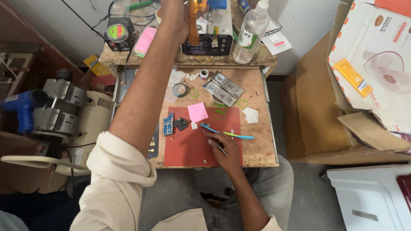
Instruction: The person handles a circuit board with their hands, wipes it with a brush, and uses a metal tool to manipulate small parts. They also handle a phone screen and apply adhesive tape.
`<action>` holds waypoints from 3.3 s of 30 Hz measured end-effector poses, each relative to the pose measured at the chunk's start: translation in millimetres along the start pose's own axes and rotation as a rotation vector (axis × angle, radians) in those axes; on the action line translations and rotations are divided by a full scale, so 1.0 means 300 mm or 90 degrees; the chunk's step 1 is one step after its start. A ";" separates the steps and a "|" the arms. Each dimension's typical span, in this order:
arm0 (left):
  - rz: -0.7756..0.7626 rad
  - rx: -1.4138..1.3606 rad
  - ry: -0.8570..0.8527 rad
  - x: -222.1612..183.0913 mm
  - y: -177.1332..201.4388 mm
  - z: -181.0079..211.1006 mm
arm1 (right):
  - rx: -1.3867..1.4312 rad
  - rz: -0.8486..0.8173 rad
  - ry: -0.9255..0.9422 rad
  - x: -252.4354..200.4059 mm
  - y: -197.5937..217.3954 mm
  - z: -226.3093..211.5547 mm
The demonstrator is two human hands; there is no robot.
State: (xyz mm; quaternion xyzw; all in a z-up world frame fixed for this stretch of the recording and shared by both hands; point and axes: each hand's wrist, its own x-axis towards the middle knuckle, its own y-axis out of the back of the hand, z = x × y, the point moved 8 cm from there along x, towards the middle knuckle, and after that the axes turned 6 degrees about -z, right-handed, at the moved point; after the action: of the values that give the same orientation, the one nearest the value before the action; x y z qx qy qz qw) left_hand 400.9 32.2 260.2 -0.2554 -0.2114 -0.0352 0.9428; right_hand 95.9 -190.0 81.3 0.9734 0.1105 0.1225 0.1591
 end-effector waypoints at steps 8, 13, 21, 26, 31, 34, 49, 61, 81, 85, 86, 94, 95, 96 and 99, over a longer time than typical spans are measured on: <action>0.055 -0.036 0.045 -0.647 0.001 0.029 | 0.349 -0.005 -0.105 0.007 0.022 0.147; 0.059 0.015 0.163 -1.095 -0.064 -0.040 | 0.588 -0.058 -0.105 0.013 0.003 0.112; -0.094 0.004 0.330 -1.381 -0.084 -0.178 | 0.513 -0.026 -0.158 -0.070 -0.009 0.133; -0.013 0.500 0.477 -1.346 -0.031 -0.117 | 0.396 0.013 -0.204 -0.056 0.023 0.118; -0.108 0.272 0.186 -1.286 -0.170 -0.058 | -0.091 0.012 0.069 -0.086 0.064 -0.179; -0.066 0.158 0.242 -1.327 -0.173 -0.152 | -0.176 -0.048 0.230 -0.113 0.027 -0.329; 0.127 -0.352 0.211 -1.284 -0.139 -0.089 | 0.358 -0.119 -0.138 -0.062 -0.012 0.085; 0.143 -0.126 0.212 -1.281 -0.097 -0.052 | 0.374 -0.189 -0.120 -0.081 -0.056 0.055; -0.072 -0.199 0.234 -1.345 -0.106 -0.101 | -0.217 -0.143 0.084 -0.021 0.018 -0.142; -0.078 -0.239 0.232 -1.360 -0.106 -0.100 | -0.387 -0.185 0.095 -0.003 0.019 -0.160; -0.086 -0.240 0.237 -1.362 -0.108 -0.101 | -0.408 -0.195 0.091 0.000 0.021 -0.154; -0.114 -0.245 0.242 -1.377 -0.126 -0.098 | -0.502 -0.137 0.109 0.012 0.055 -0.077; -0.135 -0.256 0.247 -1.373 -0.140 -0.089 | -0.510 -0.138 0.103 0.012 0.056 -0.067; -0.157 -0.267 0.253 -1.368 -0.154 -0.077 | -0.507 -0.142 0.100 0.008 0.056 -0.061; -0.196 -0.306 0.260 -1.351 -0.195 -0.035 | -0.500 -0.153 0.095 0.008 0.054 -0.056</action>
State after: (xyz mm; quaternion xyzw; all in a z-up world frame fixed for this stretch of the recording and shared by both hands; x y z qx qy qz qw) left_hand 26.6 -40.6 110.3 -0.4231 -0.0398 -0.2760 0.8621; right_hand 96.5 -199.7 102.7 0.8074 0.1793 0.2062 0.5229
